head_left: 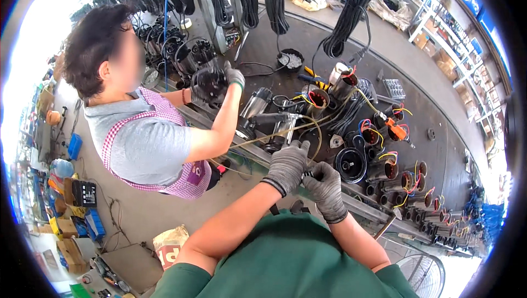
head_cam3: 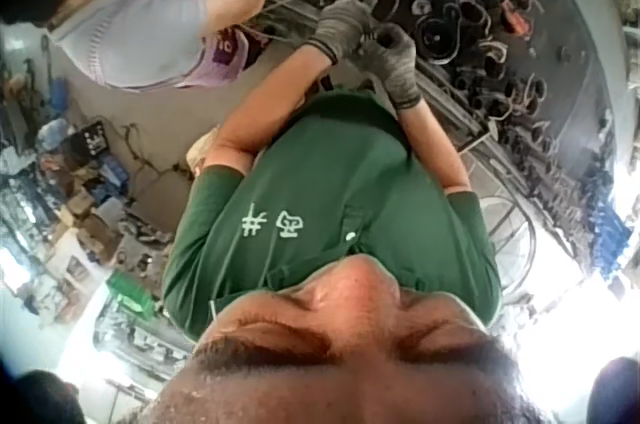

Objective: The person fits a bearing into a metal plate, applies lubricant to a pump housing using a brush, and tightens screws into the housing using a pneumatic screwdriver.

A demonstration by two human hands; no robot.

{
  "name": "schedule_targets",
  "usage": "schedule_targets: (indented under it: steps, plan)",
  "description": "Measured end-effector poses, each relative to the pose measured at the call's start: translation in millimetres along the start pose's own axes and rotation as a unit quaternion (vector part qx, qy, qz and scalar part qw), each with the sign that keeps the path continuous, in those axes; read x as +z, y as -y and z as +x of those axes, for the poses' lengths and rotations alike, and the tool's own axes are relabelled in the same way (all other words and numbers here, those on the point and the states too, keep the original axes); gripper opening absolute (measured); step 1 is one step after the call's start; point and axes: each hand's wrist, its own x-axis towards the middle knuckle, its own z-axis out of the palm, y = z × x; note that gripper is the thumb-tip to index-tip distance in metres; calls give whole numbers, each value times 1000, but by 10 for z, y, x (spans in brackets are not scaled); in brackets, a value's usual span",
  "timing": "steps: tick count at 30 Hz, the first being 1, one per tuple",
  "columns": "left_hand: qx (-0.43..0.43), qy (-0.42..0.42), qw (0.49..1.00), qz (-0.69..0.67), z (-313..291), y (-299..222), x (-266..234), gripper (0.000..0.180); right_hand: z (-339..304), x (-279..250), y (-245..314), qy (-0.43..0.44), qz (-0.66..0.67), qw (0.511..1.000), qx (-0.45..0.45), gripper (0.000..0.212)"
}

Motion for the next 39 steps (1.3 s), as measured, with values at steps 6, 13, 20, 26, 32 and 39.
schedule_targets:
  steps: [6,13,20,26,32,39]
  plan:
    - [-23,25,994,102,271,33,185,35,34,64,-190,-30,160,981,102,14]
    - [-1,-24,986,165,425,111,460,16,-38,-89,-418,116,590,734,315,10]
    - [44,-30,999,-5,76,152,268,18,-75,-355,-137,208,717,627,222,11]
    - [107,-115,927,-340,-295,-165,-160,33,-117,-464,-68,253,717,632,153,17]
    - [257,-134,879,-379,-506,-498,-452,58,-145,-531,-48,240,721,634,143,21]
    - [281,-148,872,-371,-580,-800,-456,53,-248,-569,-30,250,744,608,121,40]
